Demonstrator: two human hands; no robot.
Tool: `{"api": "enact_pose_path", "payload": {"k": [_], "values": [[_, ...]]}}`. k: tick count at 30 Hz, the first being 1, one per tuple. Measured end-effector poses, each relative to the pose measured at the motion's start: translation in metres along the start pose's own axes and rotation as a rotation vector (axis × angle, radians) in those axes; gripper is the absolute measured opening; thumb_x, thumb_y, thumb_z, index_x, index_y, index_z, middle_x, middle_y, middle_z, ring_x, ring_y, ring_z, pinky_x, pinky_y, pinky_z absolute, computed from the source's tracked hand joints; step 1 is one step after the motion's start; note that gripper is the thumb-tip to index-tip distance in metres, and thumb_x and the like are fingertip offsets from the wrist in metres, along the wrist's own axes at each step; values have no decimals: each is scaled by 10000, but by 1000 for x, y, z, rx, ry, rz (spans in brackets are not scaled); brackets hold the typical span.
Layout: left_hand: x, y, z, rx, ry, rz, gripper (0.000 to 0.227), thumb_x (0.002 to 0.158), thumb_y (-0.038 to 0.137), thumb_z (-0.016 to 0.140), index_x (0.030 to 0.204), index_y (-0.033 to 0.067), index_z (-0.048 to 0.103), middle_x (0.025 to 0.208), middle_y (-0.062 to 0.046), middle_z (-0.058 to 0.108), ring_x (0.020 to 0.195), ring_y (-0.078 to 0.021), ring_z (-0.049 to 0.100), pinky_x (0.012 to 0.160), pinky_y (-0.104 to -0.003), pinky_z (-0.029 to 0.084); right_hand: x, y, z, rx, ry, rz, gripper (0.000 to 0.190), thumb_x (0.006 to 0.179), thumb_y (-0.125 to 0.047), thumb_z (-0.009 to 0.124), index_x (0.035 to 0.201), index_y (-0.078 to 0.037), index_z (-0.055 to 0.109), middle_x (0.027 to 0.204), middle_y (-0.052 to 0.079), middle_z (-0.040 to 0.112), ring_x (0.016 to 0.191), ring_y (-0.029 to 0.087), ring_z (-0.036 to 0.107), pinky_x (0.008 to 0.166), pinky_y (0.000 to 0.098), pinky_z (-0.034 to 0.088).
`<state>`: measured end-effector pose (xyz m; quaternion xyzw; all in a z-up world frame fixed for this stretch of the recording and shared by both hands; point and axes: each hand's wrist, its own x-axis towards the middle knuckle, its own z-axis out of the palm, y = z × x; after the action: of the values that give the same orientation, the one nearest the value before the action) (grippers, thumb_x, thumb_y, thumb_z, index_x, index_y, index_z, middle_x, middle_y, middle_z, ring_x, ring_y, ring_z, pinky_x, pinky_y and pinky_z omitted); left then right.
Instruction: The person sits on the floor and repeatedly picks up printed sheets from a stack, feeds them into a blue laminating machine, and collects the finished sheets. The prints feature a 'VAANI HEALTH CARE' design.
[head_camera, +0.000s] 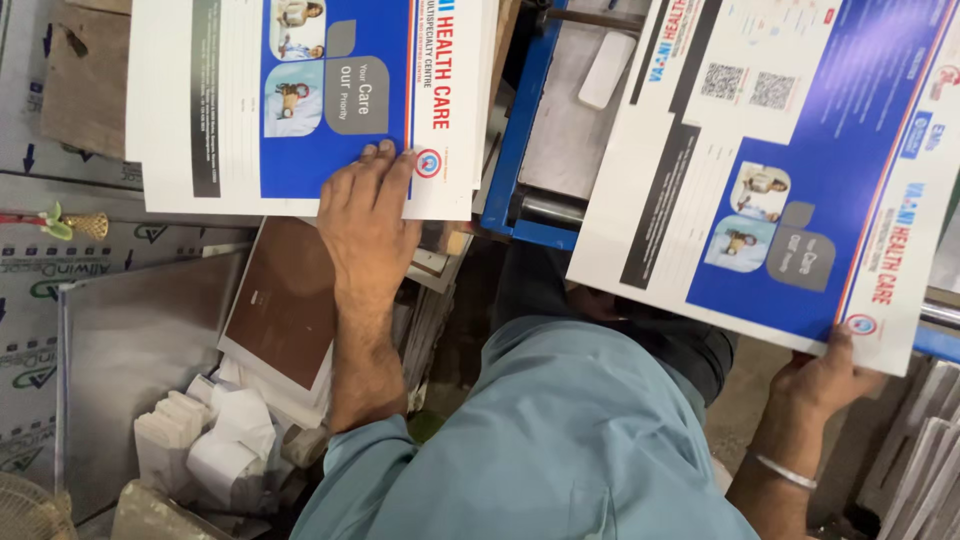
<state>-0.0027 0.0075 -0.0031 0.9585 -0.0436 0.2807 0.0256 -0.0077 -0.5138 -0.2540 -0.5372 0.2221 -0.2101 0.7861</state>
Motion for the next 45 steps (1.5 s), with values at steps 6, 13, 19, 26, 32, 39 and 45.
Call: {"api": "enact_pose_path", "payload": {"k": [6, 13, 19, 26, 32, 39, 45], "values": [[-1, 9, 10, 5, 22, -30, 386, 906, 94, 787, 1281, 91, 693, 1238, -75, 677, 1183, -281, 639, 998, -457, 494, 59, 18, 17, 77, -72, -68, 365, 1035, 36, 556, 1396, 78, 526, 1373, 219, 681, 1244, 328, 742, 1069, 445, 675], [-1, 10, 13, -18, 29, -19, 420, 879, 109, 802, 1283, 94, 686, 1239, -81, 686, 1184, -280, 634, 988, -448, 487, 114, 40, 28, 202, -177, -3, 447, 1064, 34, 573, 1501, 91, 495, 1488, 244, 659, 1358, 356, 738, 1187, 479, 670], [-1, 15, 11, -42, 26, -19, 430, 888, 140, 806, 1295, 84, 679, 1268, -100, 682, 1193, -289, 630, 992, -451, 476, 124, 19, 19, 6, -302, 304, 393, 1212, -274, 556, 1452, 37, 530, 1257, 227, 663, 1018, 328, 736, 895, 481, 675], [0, -8, -12, -242, -80, -30, 462, 874, 76, 735, 1334, 94, 699, 1326, -79, 698, 1201, -265, 644, 1002, -423, 476, 72, 3, 33, -1, -213, 341, 371, 1171, -183, 603, 1388, 100, 499, 1203, 246, 669, 1048, 371, 744, 891, 456, 692], [1, 15, -4, -370, 55, -47, 529, 858, 93, 725, 1375, 27, 636, 1342, -125, 659, 1163, -317, 612, 1008, -439, 459, -3, -31, 108, 7, -571, 346, 436, 1142, -187, 557, 1457, 100, 466, 1294, 251, 649, 1091, 344, 709, 934, 423, 639], [2, 163, 27, -142, -258, 303, 615, 928, 234, 744, 1436, -43, 536, 1405, -228, 582, 1325, -346, 545, 1243, -574, 333, -64, -37, 166, 164, -1087, 428, 418, 1106, -226, 632, 1399, 60, 547, 1248, 214, 684, 1071, 328, 710, 846, 391, 576], [-5, 157, 23, -388, -332, 260, 841, 849, 422, 788, 1512, 23, 457, 1518, -201, 510, 1415, -361, 483, 1224, -586, 317, -74, -27, 167, 391, -1009, 412, 649, 1042, -414, 675, 1520, -54, 425, 1422, 110, 589, 1234, 251, 652, 1020, 404, 597]]}}
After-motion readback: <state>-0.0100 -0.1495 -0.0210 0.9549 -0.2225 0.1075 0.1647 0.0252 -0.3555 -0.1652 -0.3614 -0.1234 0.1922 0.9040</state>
